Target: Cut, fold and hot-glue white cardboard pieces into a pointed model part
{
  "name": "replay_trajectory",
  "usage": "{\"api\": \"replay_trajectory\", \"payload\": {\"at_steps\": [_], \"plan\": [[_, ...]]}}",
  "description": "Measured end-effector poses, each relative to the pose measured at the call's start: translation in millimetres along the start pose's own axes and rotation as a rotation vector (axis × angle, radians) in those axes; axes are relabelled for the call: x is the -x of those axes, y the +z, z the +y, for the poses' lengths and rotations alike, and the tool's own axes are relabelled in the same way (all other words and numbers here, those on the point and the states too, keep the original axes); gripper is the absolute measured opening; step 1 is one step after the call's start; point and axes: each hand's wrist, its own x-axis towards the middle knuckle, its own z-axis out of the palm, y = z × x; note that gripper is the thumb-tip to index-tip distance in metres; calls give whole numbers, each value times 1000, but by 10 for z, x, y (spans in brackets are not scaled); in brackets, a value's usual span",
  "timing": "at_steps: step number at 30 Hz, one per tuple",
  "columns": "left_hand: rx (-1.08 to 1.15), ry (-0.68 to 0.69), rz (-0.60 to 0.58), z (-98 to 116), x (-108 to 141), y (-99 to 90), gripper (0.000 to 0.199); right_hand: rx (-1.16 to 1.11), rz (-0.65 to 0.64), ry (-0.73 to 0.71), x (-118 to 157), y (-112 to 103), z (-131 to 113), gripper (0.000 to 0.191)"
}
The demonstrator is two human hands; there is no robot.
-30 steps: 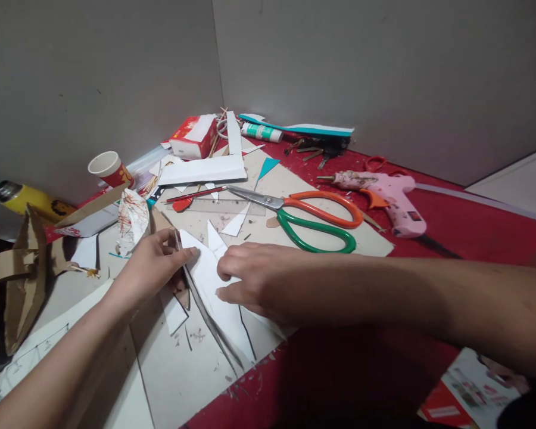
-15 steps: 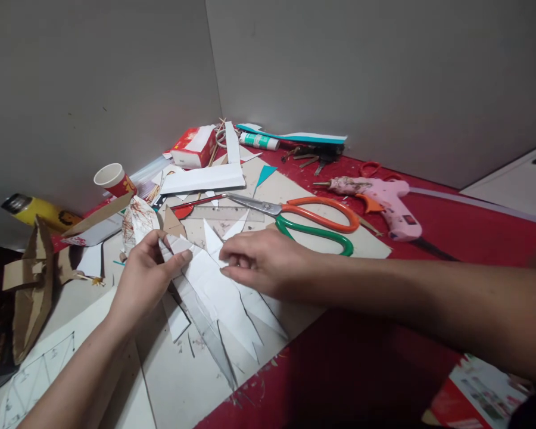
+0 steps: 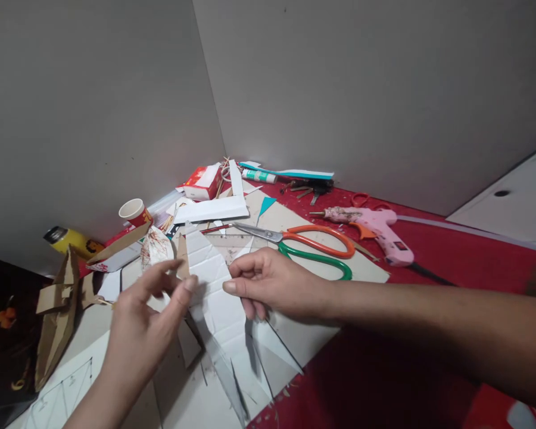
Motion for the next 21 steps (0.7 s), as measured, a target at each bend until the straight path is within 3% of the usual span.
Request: {"api": "replay_trajectory", "payload": {"at_steps": [2, 4, 8, 12, 14, 17, 19, 21], "plan": [[212, -116, -290, 66, 53, 31, 29, -29, -44, 4, 27, 20, -19, 24], [370, -198, -410, 91, 106, 103, 29, 2, -59, 40, 45, 49, 3, 23], [386, -232, -359, 43, 185, 282, 26, 114, 46, 32, 38, 115, 147, 18], [291, -131, -241, 16, 202, 392, 22, 186, 162, -23, 18, 127, 202, 16], [332, -129, -206, 32, 185, 383, 23, 118, 111, 42, 21, 100, 149, 17], [450, -182, -219, 63, 137, 296, 24, -20, -70, 129, 39, 43, 49, 21], [446, -200, -275, 71, 109, 230, 24, -56, -133, 132, 50, 15, 16, 23], [444, -219, -379, 64, 99, 195, 26, -42, -115, 129, 55, 10, 22, 22]]}}
